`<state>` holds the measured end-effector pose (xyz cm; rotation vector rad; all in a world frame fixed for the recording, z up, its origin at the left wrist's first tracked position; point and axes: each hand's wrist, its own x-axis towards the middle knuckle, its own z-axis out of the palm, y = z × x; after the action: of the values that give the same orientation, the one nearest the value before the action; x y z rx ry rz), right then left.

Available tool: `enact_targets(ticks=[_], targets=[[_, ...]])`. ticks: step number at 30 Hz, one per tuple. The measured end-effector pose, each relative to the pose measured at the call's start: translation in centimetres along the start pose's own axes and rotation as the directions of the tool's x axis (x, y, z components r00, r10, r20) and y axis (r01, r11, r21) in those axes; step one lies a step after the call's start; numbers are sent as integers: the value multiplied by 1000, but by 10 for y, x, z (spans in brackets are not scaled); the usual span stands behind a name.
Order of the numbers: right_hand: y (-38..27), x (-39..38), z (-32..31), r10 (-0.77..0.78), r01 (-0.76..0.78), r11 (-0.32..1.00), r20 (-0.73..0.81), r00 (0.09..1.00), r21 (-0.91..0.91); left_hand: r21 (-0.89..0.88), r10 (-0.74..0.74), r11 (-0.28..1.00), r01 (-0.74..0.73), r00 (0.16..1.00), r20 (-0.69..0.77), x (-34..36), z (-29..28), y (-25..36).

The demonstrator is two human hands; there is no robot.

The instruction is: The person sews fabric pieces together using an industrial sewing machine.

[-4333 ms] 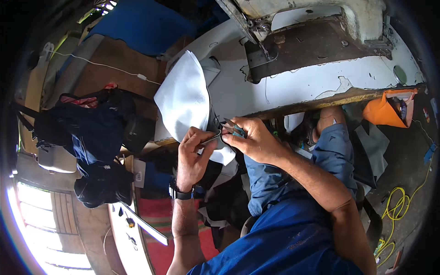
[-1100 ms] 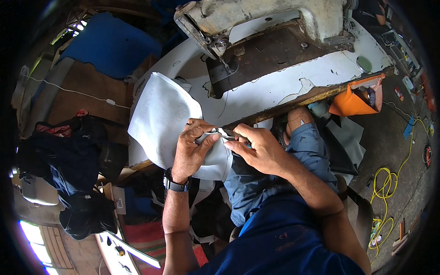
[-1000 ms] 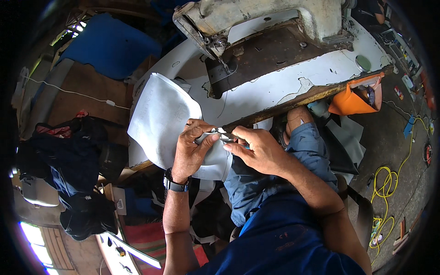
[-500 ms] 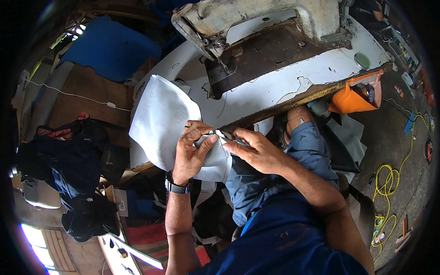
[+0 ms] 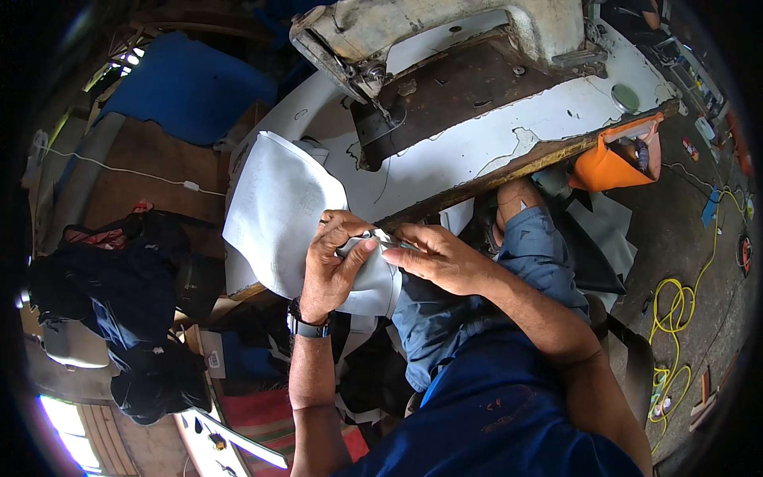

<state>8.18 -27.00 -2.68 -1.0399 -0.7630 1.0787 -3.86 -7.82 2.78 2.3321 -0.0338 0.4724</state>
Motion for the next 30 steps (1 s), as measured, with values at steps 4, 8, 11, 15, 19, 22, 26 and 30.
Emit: enact_targets(ticks=[4, 8, 11, 15, 19, 22, 26, 30], targets=[[5, -2, 2, -15, 10, 995, -57, 998, -102, -20, -5, 1000, 5, 1000, 3, 0, 0, -1], [23, -2, -3, -10, 10, 1000, 3, 1000, 19, -63, -29, 998, 29, 1000, 8, -2, 1, -1], [22, -1, 0, -9, 10, 999, -6, 1000, 39, -59, -24, 998, 25, 1000, 19, -1, 2, -1], [4, 2, 11, -108, 102, 993, -96, 989, -64, -45, -18, 999, 20, 999, 36, -1, 6, 1], [10, 1, 5, -117, 108, 988, -83, 990, -111, -93, -21, 995, 21, 1000, 7, 0, 7, 1], [17, 0, -1, -47, 47, 999, -22, 999, -1, -63, 6, 998, -3, 999, 49, -2, 4, -6], [12, -7, -5, -97, 111, 986, -116, 989, 121, -6, -1, 1000, 2, 998, 66, 0, 2, -1], [-54, -20, -54, -393, 14, 626, -299, 870, -780, 270, 21, 962, -37, 998, 61, -2, -12, 13]])
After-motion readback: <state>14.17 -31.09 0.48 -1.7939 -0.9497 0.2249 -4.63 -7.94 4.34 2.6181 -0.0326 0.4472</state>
